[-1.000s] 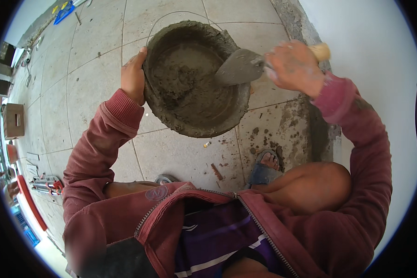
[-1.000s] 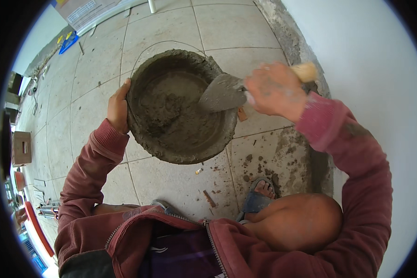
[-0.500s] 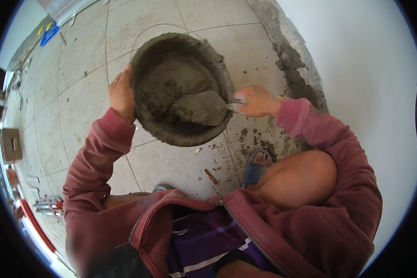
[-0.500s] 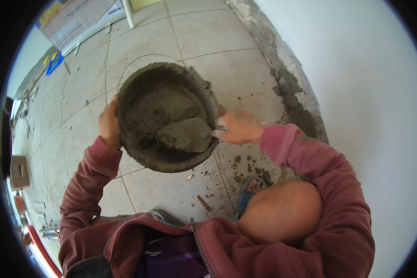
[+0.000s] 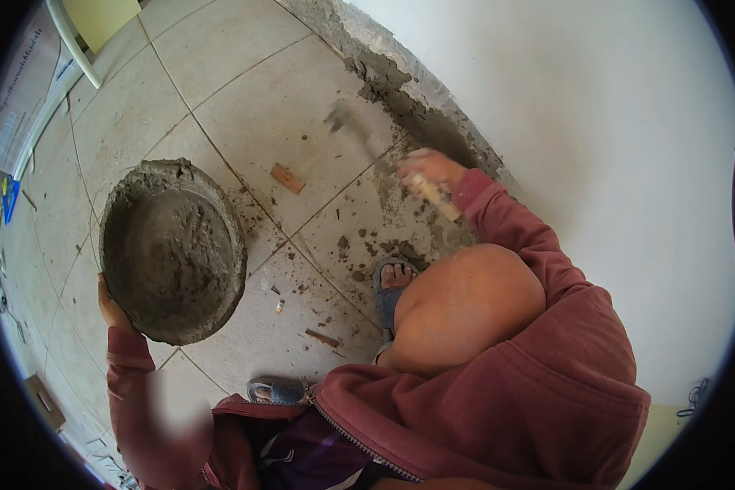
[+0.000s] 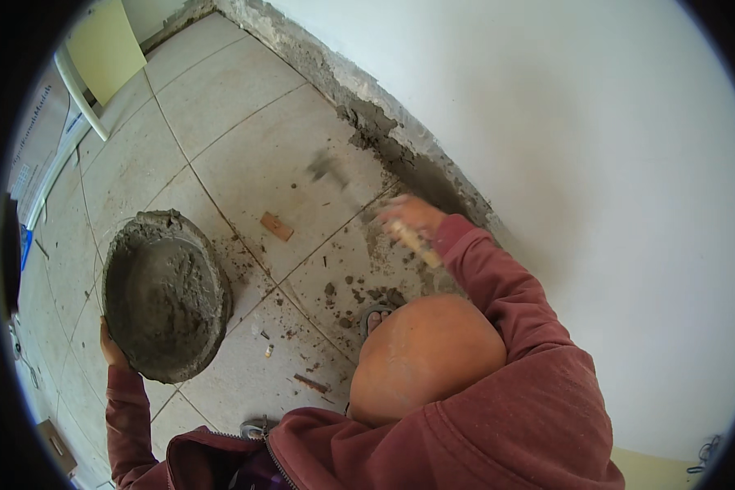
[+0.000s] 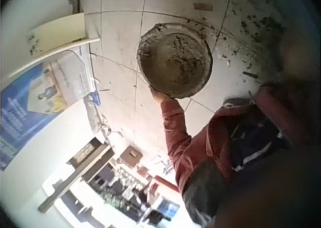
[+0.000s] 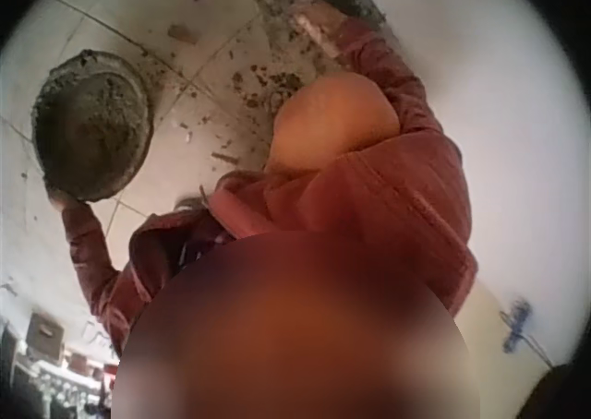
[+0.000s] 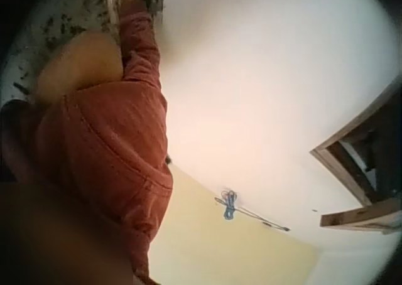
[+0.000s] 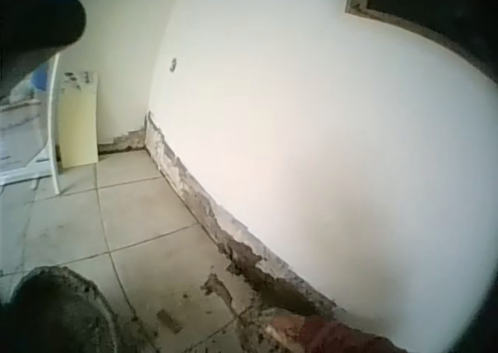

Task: Apply cement or plaster to the base of a wall using a trowel.

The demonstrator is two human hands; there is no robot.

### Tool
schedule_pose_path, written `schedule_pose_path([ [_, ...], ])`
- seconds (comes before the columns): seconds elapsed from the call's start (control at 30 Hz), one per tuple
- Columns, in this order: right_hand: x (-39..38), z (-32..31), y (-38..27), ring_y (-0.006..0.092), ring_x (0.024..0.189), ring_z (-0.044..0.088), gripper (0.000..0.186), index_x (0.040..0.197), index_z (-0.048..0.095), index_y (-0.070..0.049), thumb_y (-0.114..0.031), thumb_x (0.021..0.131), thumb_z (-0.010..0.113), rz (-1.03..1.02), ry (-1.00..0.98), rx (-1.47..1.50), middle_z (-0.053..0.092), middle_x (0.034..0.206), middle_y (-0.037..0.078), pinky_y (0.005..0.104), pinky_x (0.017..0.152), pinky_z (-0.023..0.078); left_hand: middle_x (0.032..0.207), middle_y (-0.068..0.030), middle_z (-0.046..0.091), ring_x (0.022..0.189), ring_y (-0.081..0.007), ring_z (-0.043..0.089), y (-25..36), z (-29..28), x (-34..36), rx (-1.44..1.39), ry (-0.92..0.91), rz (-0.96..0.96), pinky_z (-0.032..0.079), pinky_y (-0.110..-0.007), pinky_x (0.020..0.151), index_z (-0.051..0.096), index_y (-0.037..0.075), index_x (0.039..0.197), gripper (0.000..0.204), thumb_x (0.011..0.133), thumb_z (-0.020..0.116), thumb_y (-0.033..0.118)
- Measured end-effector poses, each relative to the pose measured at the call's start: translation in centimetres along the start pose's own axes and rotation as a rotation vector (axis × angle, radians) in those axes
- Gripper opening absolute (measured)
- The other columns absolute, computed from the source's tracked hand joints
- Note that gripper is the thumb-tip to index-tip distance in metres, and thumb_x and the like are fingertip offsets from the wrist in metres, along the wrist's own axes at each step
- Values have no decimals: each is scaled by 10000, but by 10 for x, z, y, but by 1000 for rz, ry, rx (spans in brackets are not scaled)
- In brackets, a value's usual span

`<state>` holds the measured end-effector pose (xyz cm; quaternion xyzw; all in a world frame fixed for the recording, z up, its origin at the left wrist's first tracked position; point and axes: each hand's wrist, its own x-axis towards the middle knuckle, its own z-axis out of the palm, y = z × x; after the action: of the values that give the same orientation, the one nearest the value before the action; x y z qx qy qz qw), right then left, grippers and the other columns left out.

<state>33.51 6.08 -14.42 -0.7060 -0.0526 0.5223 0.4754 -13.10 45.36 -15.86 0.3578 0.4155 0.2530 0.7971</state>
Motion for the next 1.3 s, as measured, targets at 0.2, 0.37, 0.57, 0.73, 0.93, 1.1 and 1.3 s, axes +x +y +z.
schedule_pose_path([
  [0.2,-116,-51,47,156,463,511,201,697,506,-13,-177,812,506,157,433,184,483,557,64,301,399,397,1055,-134,555,941,-246,539,-10,-14,11,-44,-18,51,423,-333,829,503,-3,1094,467,874,354,380],
  [0.37,-71,-23,49,152,560,531,220,880,560,40,-158,785,549,-182,257,-123,557,676,71,273,563,417,1009,-138,580,904,-263,565,26,-7,21,103,-18,-128,433,-339,829,537,-5,1061,512,852,364,429],
  [0.57,13,-30,64,155,650,543,250,779,515,22,-218,765,586,-115,59,-501,571,701,112,297,580,416,982,-136,588,873,-232,575,20,-63,58,145,79,-80,440,-320,797,483,-24,1119,494,877,343,383],
  [0.73,38,-28,64,285,700,571,306,777,474,36,-239,730,600,-200,486,-1018,572,749,193,378,612,417,879,-145,613,763,-227,597,13,-154,79,1554,311,484,465,-326,669,334,105,1277,417,883,380,234],
  [0.93,82,-39,78,374,842,543,384,939,502,75,-240,728,563,-156,444,-771,554,877,261,396,719,429,820,-130,620,701,-186,595,15,-164,84,1377,256,547,465,-301,652,416,54,1199,347,897,369,217],
  [1.1,80,-35,64,383,911,525,386,982,505,86,-197,725,556,-162,678,-843,531,950,292,390,760,424,903,-158,602,764,-231,591,20,-181,96,1452,297,486,456,-322,691,331,124,1268,402,875,395,180],
  [1.3,54,-46,67,379,766,560,367,918,500,92,-205,720,585,-196,637,-653,570,814,257,377,689,443,956,-176,590,805,-260,587,14,-197,95,1609,292,525,448,-337,711,261,185,1318,486,859,417,157],
])
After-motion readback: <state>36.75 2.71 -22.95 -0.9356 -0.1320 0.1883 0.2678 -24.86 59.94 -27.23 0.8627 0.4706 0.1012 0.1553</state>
